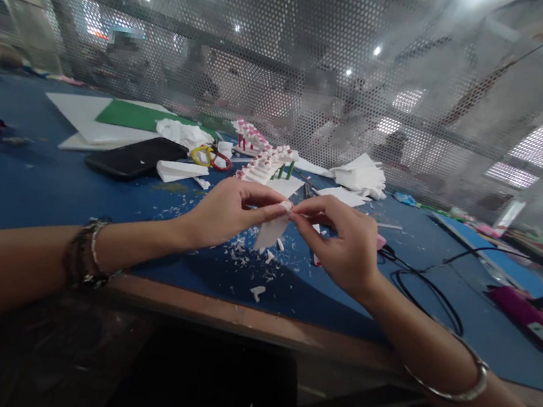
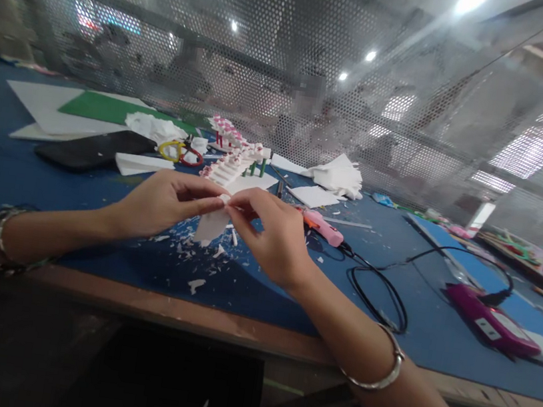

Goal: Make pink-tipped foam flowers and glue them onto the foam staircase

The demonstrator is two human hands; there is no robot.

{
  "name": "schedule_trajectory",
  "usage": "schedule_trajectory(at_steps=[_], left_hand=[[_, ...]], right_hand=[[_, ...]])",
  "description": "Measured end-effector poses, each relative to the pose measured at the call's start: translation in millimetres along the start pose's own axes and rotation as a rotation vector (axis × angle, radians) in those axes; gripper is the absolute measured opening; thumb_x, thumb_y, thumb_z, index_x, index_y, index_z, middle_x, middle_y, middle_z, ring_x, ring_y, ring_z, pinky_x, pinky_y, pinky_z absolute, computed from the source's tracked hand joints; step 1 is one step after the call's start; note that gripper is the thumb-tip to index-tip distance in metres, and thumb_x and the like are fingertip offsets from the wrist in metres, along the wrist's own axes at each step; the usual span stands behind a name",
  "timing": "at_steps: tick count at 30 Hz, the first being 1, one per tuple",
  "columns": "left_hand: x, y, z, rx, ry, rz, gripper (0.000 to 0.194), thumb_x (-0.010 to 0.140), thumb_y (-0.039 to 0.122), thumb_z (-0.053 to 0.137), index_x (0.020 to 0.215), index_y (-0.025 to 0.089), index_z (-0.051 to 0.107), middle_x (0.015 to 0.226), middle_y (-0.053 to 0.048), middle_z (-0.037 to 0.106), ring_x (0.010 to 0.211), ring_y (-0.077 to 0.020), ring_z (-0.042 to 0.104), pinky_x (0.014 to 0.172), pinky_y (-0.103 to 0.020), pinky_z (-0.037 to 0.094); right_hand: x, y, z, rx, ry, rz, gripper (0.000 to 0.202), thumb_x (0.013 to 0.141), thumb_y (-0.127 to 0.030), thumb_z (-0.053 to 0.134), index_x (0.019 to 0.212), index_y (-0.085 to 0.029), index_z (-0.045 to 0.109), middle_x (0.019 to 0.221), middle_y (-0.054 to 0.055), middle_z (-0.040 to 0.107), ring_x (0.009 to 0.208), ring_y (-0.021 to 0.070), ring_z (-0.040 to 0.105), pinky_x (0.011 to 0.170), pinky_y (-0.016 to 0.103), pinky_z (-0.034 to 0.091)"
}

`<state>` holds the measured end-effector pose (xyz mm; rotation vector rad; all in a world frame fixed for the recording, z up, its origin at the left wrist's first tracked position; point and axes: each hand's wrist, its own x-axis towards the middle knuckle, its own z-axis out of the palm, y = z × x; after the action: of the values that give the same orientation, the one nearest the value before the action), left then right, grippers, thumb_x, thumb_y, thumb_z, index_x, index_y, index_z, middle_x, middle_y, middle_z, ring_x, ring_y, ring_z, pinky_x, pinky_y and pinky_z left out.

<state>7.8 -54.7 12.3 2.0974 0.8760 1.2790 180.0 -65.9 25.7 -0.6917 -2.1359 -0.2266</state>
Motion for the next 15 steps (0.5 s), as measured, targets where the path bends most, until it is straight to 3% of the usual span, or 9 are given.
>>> schedule_trajectory(at_steps=[9,15], left_hand=[[3.4,1.4,-1.7,-0.103,-0.097,-0.066,0.016,0.073,0.024,0.054,0.079,0.018,0.068,0.081,-0.002,0.070,0.070,-0.0125,0.061,0.063,-0.021,0.048],[3.0,-0.9,-3.0,-0.125,-0.109,-0.082,0.018,0.074,0.027,0.053,0.080,0.018,0.068,0.077,-0.001,0.070,0.066,-0.0109,0.060,0.058,-0.019,0.046]], right_hand=[[2.5,5.6,-9.5,-0.056,-0.127,-0.290,0.016,0.081,-0.013,0.047,0.088,-0.021,0.060,0.077,0.002,0.064,0.072,0.0118,0.058,0.064,0.024,0.046],[1.1,7.1,-8.9,-0.153,-0.117,-0.352,0.017,0.081,-0.014,0.049,0.093,-0.021,0.058,0.083,0.002,0.065,0.076,0.0117,0.058,0.069,0.024,0.047]])
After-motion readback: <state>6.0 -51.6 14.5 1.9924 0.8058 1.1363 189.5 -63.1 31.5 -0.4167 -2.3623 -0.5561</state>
